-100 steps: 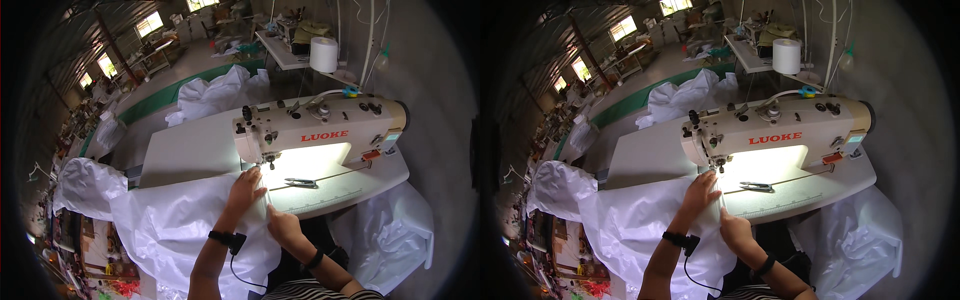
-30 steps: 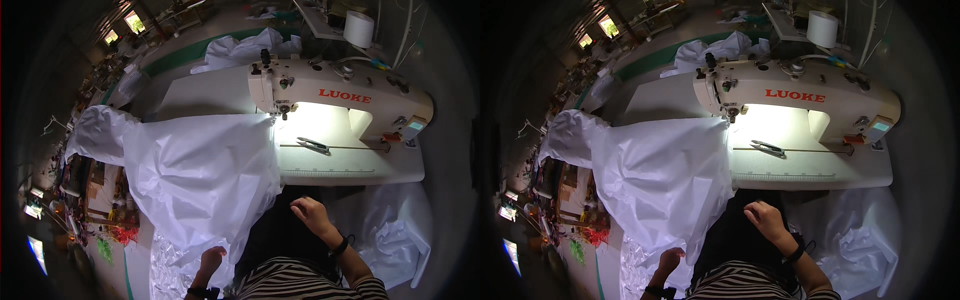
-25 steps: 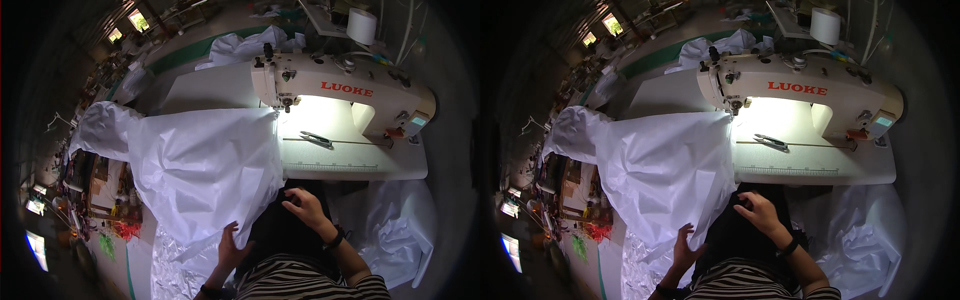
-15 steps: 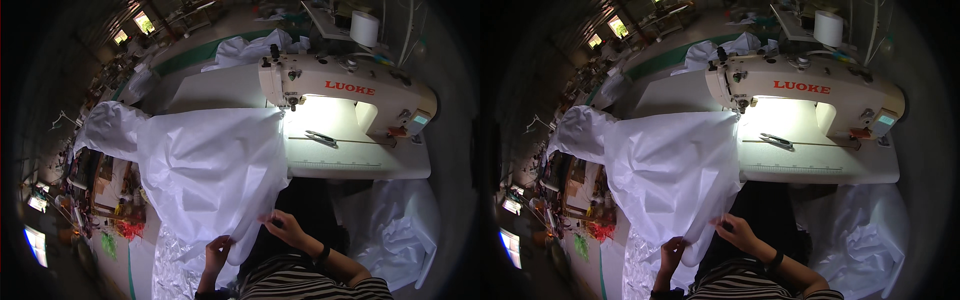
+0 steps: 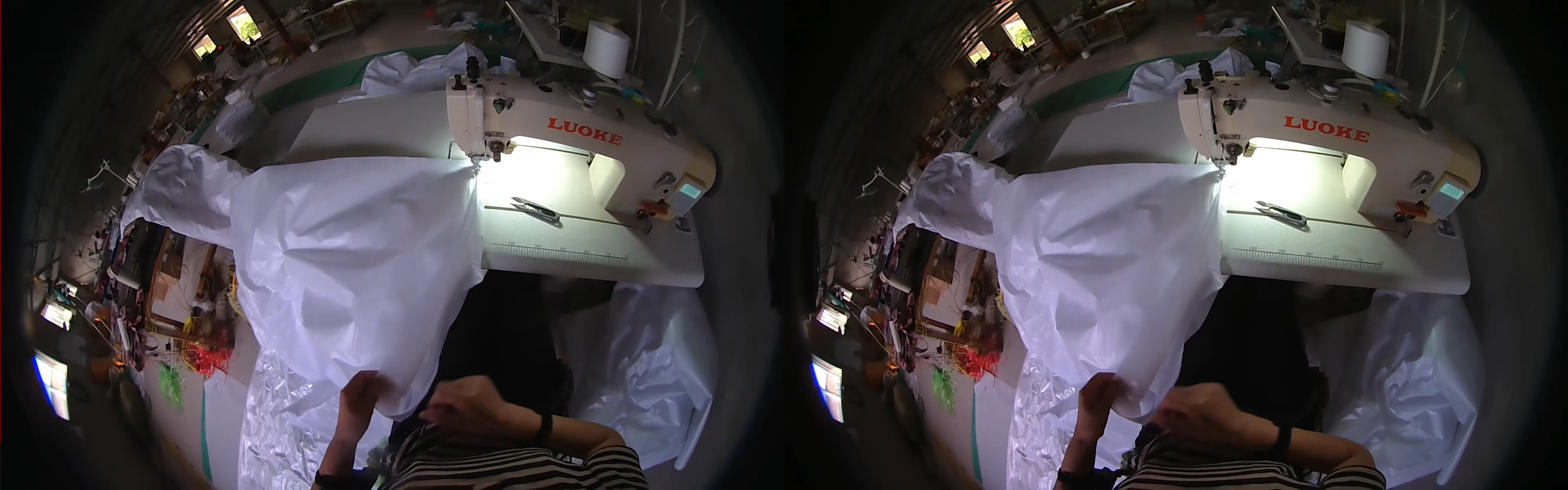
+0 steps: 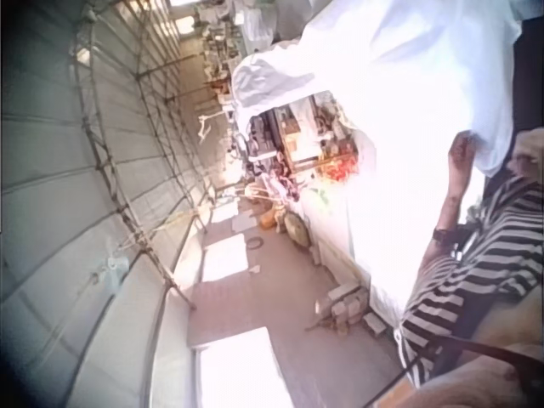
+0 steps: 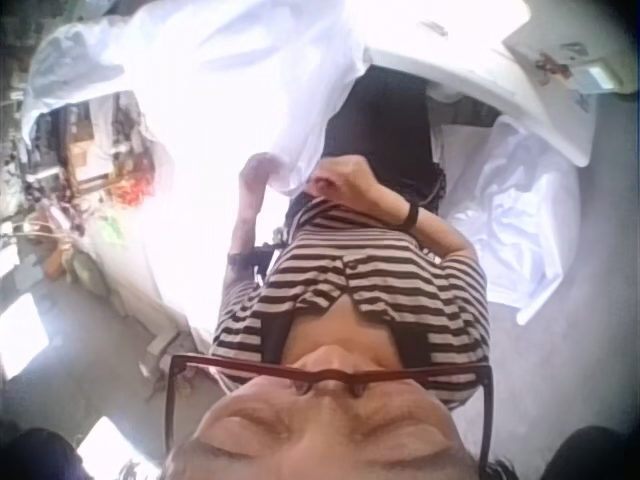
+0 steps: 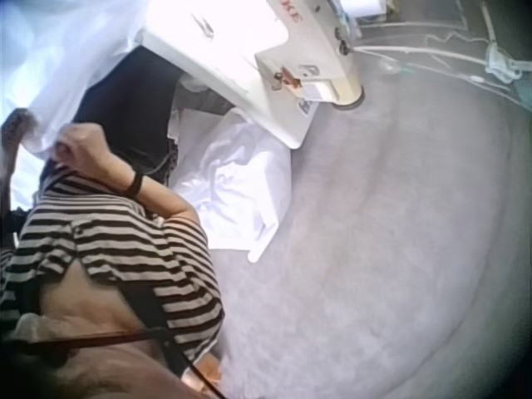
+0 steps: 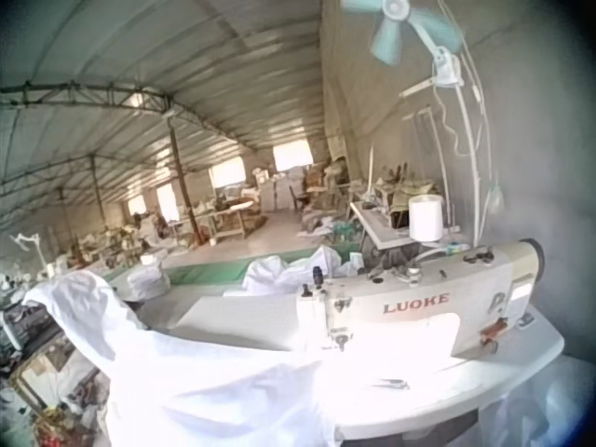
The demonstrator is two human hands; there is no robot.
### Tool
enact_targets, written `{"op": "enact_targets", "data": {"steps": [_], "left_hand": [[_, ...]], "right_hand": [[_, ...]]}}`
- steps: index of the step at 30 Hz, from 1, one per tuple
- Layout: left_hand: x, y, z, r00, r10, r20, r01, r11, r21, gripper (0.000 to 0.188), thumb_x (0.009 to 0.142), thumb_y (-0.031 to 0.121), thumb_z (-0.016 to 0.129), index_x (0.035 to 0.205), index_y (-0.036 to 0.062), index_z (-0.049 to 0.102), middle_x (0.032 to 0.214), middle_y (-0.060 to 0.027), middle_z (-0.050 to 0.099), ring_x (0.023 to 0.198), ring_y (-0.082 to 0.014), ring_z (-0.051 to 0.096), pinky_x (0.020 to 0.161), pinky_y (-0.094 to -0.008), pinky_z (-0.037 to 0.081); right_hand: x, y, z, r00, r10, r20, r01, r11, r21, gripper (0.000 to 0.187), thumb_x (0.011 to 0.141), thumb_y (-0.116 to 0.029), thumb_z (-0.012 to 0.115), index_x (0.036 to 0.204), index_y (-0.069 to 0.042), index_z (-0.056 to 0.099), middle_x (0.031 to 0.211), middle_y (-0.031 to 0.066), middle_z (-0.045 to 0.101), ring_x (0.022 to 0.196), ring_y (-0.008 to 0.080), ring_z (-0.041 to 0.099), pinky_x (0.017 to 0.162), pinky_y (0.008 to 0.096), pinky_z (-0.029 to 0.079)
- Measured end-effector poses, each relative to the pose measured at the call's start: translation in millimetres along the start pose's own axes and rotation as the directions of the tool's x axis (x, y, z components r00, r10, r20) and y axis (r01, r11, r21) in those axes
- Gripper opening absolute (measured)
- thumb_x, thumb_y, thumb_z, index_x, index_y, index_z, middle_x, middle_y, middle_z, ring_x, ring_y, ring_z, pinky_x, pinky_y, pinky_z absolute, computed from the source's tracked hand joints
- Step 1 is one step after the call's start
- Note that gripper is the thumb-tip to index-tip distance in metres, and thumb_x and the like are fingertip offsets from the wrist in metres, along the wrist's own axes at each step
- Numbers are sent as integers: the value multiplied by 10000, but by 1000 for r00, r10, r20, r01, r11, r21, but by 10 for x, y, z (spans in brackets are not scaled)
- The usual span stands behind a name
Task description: Sewing large white plastic sheets using an industrial sewing machine in a workshop environment.
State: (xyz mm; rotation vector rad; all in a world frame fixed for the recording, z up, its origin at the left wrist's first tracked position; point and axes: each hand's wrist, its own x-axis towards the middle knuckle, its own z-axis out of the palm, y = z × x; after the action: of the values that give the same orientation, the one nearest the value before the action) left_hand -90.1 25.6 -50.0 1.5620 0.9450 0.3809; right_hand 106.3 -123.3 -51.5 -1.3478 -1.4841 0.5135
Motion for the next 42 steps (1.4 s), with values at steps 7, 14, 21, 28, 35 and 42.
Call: {"op": "enact_targets", "data": {"steps": [7, 14, 21, 28, 35, 42], "left_hand": [[-78, 128, 56, 970, 221, -99, -190, 948, 255, 135, 916, 6, 578, 1039, -26, 620, 774, -91, 677, 690, -111, 632, 618, -276, 492], [-230, 515, 159, 978, 184, 97, -205, 933, 295, 165, 898, 13, 625, 1060, -21, 640, 877, -118, 718, 774, -159, 698, 699, -287, 544], [-49, 410, 202, 972, -174, 160, 177, 984, -2, 127, 929, 68, 615, 1019, -13, 651, 894, -27, 680, 836, -67, 593, 770, -239, 488], [-60, 313, 160, 971, 213, -105, -210, 977, 41, 48, 895, -15, 638, 942, -21, 644, 800, -19, 623, 727, -69, 546, 641, -233, 446], [-36, 557, 64, 884, 463, 63, -430, 753, 497, 106, 819, -30, 690, 917, -5, 660, 824, -117, 676, 658, -231, 659, 580, -297, 513], [-18, 725, 159, 712, 570, 410, -699, 521, 491, 177, 762, 33, 682, 936, 65, 689, 862, -97, 697, 799, -265, 690, 664, -337, 566]], "right_hand": [[155, 265, 118, 842, 521, 139, -491, 848, -200, 331, 852, -368, 705, 888, -43, 661, 759, 128, 652, 614, 334, 636, 558, 401, 504], [44, 2, 160, 999, -16, 31, 17, 1000, -12, 109, 873, -180, 666, 940, -97, 648, 809, 64, 674, 686, 286, 662, 576, 371, 518], [145, -101, 411, 973, -202, 115, 225, 943, -247, 231, 866, -182, 632, 1084, -107, 621, 902, 80, 666, 729, 248, 675, 619, 358, 543], [278, 885, -289, 790, 611, -55, -516, 614, -597, 376, 893, -433, 615, 842, -70, 698, 774, 130, 674, 685, 304, 672, 603, 400, 535], [327, 1507, -10, 853, 515, -86, -521, 847, -105, 306, 861, -331, 666, 876, -25, 664, 817, 176, 666, 769, 361, 658, 692, 410, 519], [-317, -78, -56, 812, -277, 514, 290, 955, 58, 122, 895, -193, 546, 915, -80, 587, 919, 96, 612, 936, 284, 621, 862, 443, 501]]}}
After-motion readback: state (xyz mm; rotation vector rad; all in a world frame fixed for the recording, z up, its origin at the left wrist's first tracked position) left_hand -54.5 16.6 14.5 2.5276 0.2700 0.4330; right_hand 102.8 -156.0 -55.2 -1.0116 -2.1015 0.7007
